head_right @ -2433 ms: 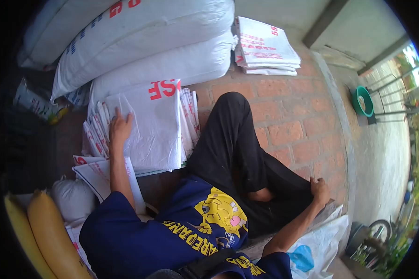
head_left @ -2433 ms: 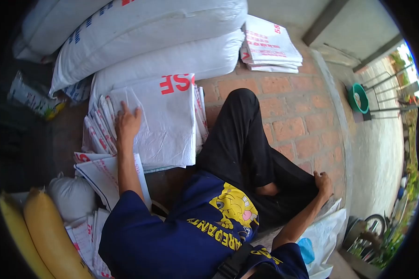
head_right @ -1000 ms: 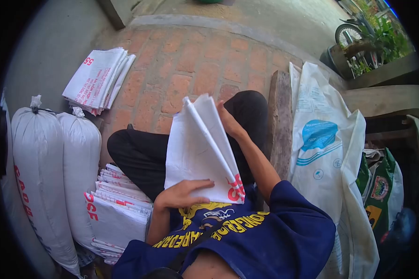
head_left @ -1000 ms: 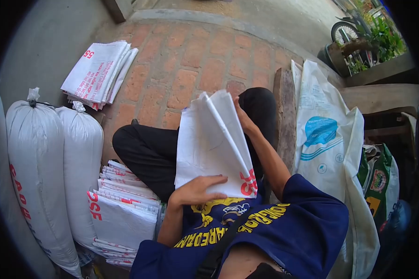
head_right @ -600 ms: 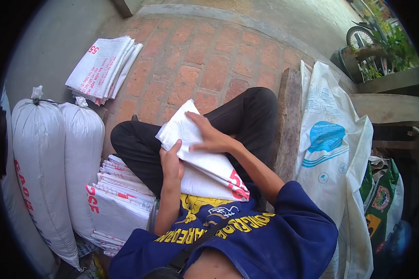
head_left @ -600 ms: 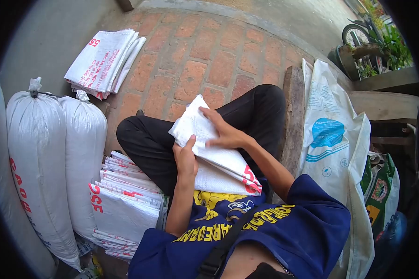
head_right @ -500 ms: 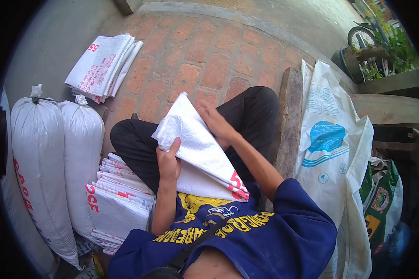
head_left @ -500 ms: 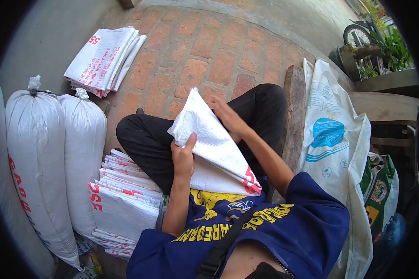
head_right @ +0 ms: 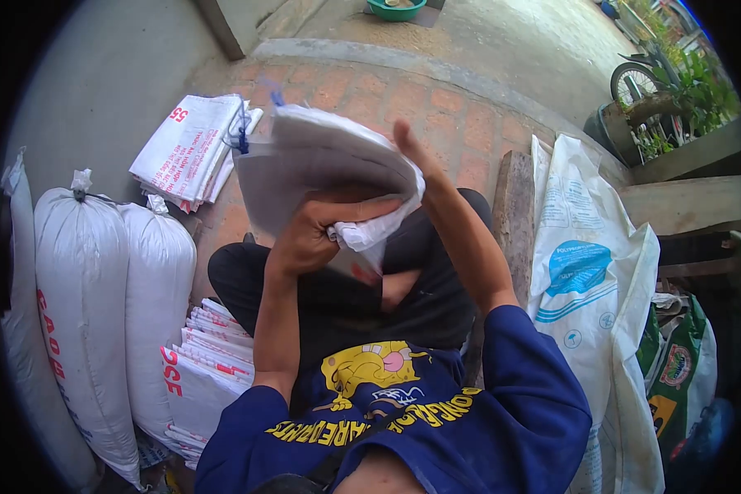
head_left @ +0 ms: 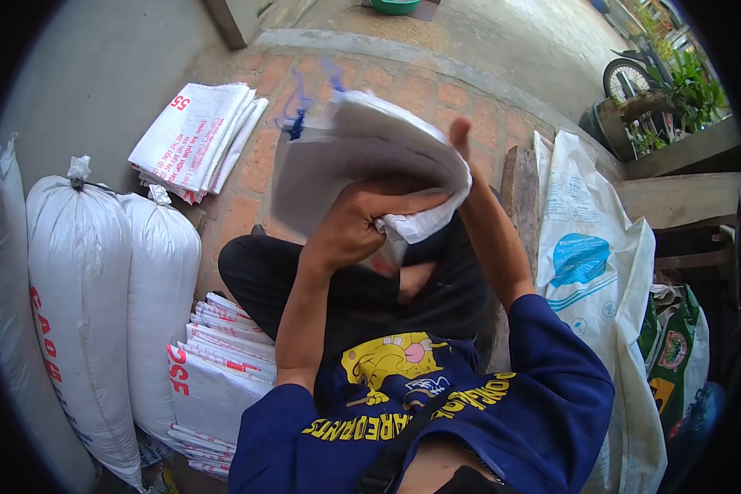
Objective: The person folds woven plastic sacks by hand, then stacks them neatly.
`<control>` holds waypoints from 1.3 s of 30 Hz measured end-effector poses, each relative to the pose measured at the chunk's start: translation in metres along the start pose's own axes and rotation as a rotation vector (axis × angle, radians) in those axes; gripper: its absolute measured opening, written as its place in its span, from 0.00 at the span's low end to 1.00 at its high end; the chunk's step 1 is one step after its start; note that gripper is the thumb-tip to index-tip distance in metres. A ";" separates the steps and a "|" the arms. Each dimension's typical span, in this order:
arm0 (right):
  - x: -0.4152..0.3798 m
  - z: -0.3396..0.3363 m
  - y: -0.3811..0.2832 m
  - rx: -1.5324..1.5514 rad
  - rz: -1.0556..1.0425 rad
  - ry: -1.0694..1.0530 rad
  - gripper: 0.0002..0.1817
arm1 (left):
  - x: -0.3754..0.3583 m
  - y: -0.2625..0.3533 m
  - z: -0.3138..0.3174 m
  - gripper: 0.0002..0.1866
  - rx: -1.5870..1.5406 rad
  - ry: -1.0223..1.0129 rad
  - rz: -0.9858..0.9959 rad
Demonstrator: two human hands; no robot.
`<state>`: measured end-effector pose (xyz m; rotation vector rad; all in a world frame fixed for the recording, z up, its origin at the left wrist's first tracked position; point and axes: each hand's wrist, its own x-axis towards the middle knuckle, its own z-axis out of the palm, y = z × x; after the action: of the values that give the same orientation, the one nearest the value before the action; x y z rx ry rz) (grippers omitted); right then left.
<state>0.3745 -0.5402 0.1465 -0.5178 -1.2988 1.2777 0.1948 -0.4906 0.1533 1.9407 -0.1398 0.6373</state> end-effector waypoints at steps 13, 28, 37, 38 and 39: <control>-0.099 0.049 0.097 -0.533 0.429 0.036 0.37 | -0.115 -0.076 0.051 0.45 -0.376 -0.378 -0.676; -0.131 0.050 0.104 -0.452 0.638 0.271 0.23 | -0.153 -0.093 0.053 0.20 -0.293 0.521 -1.180; -0.160 0.041 0.080 -0.257 0.465 0.645 0.25 | -0.152 -0.090 0.025 0.13 0.586 0.874 -0.844; -0.164 0.039 0.079 -0.205 0.405 0.659 0.26 | -0.151 -0.089 0.020 0.13 0.597 0.907 -0.835; -0.164 0.039 0.075 -0.216 0.383 0.658 0.29 | -0.149 -0.087 0.015 0.13 0.599 0.907 -0.837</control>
<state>0.3463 -0.6766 0.0251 -1.2687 -0.7970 1.1276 0.1054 -0.4915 0.0046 1.8037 1.4801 0.9521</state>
